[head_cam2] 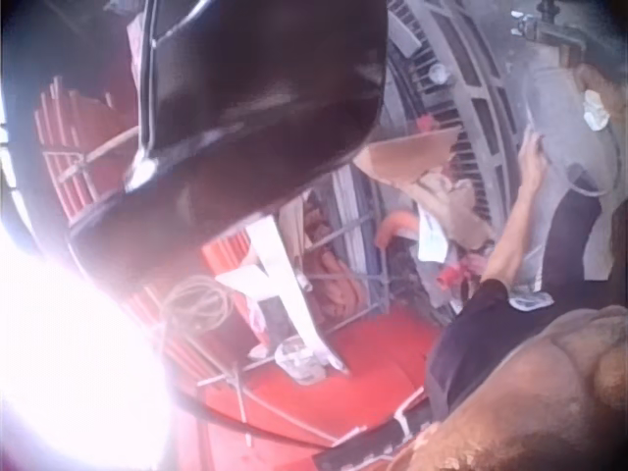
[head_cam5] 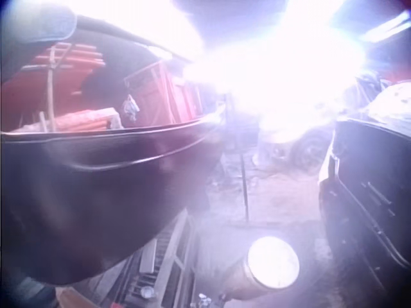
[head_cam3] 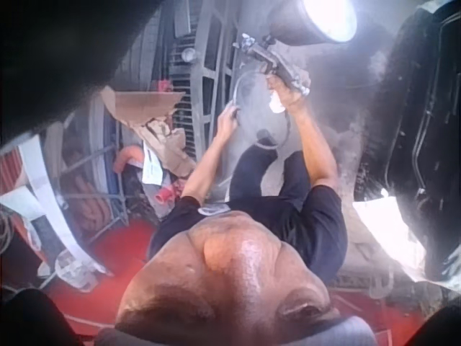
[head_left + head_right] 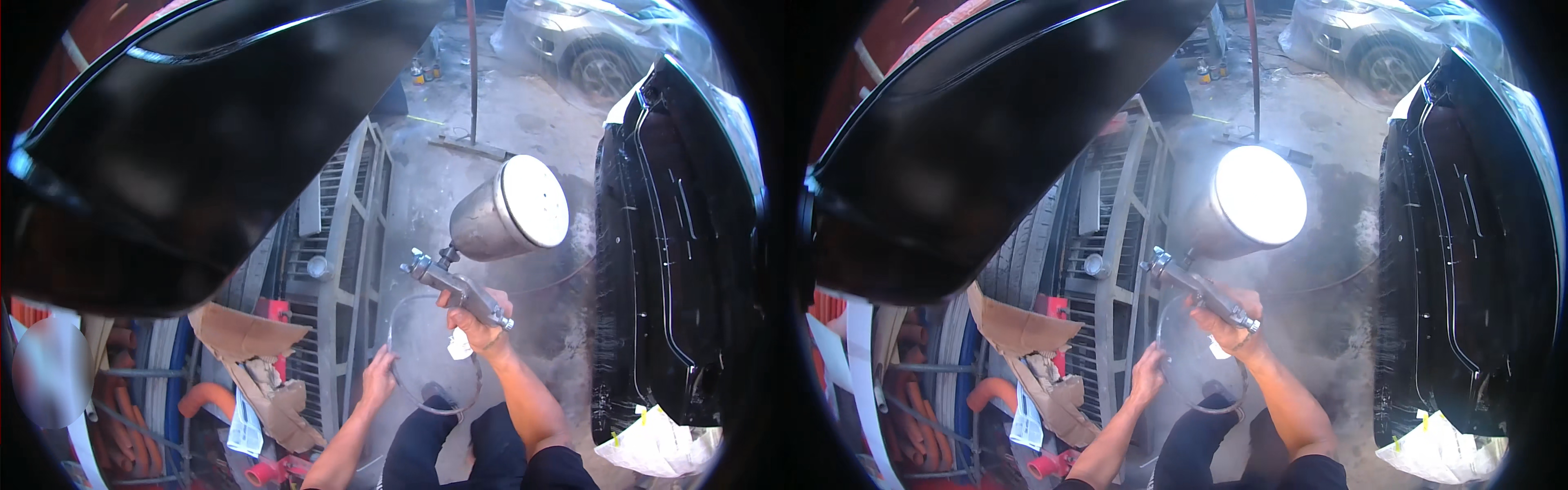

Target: The person uses a spray gun to apply black paint to a car bumper. They then sit on the floor to refill the spray gun's cup with paint from a can and a yellow container, mixing the fluids before wiping the gun.

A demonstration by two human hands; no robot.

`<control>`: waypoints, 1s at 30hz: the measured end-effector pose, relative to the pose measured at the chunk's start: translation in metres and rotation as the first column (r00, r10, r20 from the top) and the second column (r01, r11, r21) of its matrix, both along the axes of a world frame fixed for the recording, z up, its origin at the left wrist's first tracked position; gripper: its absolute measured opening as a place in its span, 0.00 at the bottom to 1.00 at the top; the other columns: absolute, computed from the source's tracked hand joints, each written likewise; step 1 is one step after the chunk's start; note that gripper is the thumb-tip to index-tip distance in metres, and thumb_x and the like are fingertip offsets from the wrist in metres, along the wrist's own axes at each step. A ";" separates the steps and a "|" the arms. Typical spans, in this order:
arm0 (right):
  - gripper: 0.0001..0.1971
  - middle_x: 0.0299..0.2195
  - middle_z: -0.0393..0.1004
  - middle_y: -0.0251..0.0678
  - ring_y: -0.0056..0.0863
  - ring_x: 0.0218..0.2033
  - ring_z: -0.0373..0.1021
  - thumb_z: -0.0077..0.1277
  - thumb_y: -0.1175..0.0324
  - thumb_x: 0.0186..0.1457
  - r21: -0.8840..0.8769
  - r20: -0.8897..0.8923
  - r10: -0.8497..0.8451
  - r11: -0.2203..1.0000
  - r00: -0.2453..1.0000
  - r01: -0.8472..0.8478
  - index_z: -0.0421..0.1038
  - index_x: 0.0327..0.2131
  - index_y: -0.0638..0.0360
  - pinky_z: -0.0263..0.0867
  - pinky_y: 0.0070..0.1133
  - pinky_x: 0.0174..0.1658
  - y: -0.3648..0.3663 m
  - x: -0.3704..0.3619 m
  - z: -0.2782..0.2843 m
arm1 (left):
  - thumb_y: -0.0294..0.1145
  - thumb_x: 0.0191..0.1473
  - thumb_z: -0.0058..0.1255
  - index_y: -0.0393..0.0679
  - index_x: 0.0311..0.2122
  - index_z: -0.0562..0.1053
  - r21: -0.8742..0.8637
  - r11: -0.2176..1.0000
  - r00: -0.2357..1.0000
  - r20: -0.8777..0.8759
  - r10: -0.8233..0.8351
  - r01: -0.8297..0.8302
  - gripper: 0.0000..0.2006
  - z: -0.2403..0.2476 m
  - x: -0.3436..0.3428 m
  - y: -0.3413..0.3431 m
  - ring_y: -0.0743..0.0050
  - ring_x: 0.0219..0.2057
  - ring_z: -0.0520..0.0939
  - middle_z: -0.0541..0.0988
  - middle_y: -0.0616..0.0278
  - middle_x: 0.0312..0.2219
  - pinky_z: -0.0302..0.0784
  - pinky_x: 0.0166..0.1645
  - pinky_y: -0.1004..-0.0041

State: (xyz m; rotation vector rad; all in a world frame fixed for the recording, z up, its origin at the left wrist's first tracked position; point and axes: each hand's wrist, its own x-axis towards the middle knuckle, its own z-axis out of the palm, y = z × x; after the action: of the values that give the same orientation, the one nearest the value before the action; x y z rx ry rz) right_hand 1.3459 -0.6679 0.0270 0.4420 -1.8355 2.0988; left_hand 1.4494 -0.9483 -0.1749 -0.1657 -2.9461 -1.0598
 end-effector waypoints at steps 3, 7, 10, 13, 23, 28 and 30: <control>0.20 0.27 0.83 0.35 0.23 0.23 0.78 0.66 0.55 0.61 -0.021 0.031 -0.004 1.000 1.000 0.005 0.82 0.42 0.67 0.71 0.21 0.29 0.002 -0.027 -0.010 | 0.13 0.52 0.52 0.48 0.47 0.79 -0.066 0.998 0.999 -0.036 0.013 -0.015 0.19 0.003 -0.037 0.000 0.33 0.53 0.82 0.76 0.41 0.61 0.83 0.54 0.52; 0.19 0.27 0.83 0.36 0.23 0.23 0.78 0.66 0.57 0.59 0.006 -0.043 -0.009 1.000 0.999 0.009 0.82 0.42 0.67 0.72 0.22 0.29 0.002 -0.067 -0.041 | 0.15 0.55 0.51 0.45 0.50 0.79 -0.082 0.997 0.996 0.092 0.016 -0.008 0.19 -0.006 -0.075 -0.005 0.34 0.59 0.78 0.76 0.41 0.60 0.78 0.61 0.52; 0.18 0.27 0.83 0.36 0.22 0.22 0.77 0.67 0.61 0.57 -0.032 -0.136 0.033 0.999 0.990 -0.037 0.82 0.42 0.69 0.72 0.22 0.29 0.003 -0.102 -0.070 | 0.15 0.55 0.51 0.45 0.48 0.79 -0.093 0.995 0.994 0.103 0.029 -0.020 0.17 -0.027 -0.105 -0.004 0.34 0.58 0.79 0.76 0.42 0.60 0.78 0.60 0.51; 0.22 0.32 0.82 0.38 0.21 0.23 0.76 0.63 0.56 0.62 -0.171 -0.126 0.110 0.977 0.986 -0.131 0.78 0.47 0.70 0.70 0.20 0.27 0.008 -0.153 -0.104 | 0.15 0.55 0.50 0.44 0.47 0.78 -0.110 0.994 1.000 0.030 0.005 -0.002 0.16 -0.054 -0.125 0.006 0.34 0.55 0.80 0.78 0.44 0.56 0.79 0.57 0.52; 0.16 0.32 0.77 0.36 0.22 0.20 0.69 0.52 0.59 0.72 -0.455 -0.226 -0.333 0.867 0.915 0.203 0.72 0.51 0.63 0.63 0.19 0.23 0.082 -0.398 -0.127 | 0.18 0.55 0.60 0.40 0.49 0.78 0.060 0.991 0.986 -0.110 0.128 -0.122 0.16 -0.114 -0.216 0.051 0.53 0.43 0.85 0.78 0.53 0.43 0.83 0.46 0.63; 0.14 0.30 0.79 0.33 0.22 0.16 0.70 0.55 0.61 0.68 -0.637 -0.210 -0.378 0.753 0.902 0.167 0.76 0.40 0.65 0.62 0.21 0.21 0.106 -0.438 -0.125 | 0.20 0.57 0.58 0.40 0.51 0.78 0.136 0.949 0.945 -0.129 0.302 -0.285 0.15 -0.151 -0.225 0.083 0.55 0.45 0.85 0.79 0.52 0.43 0.84 0.49 0.63; 0.14 0.30 0.78 0.33 0.22 0.16 0.69 0.55 0.61 0.68 -0.646 -0.217 -0.301 0.757 0.929 0.094 0.76 0.41 0.66 0.62 0.21 0.21 0.109 -0.431 -0.131 | 0.21 0.57 0.58 0.40 0.51 0.78 0.136 0.926 0.925 -0.099 0.367 -0.352 0.15 -0.171 -0.216 0.087 0.55 0.45 0.85 0.79 0.51 0.43 0.84 0.49 0.63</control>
State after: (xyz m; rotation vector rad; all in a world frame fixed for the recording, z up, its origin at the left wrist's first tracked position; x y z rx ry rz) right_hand 0.9145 -0.5594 -0.1036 0.3481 -0.8739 2.1751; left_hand 1.2338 -0.8613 -0.3456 0.2919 -2.6514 -1.1113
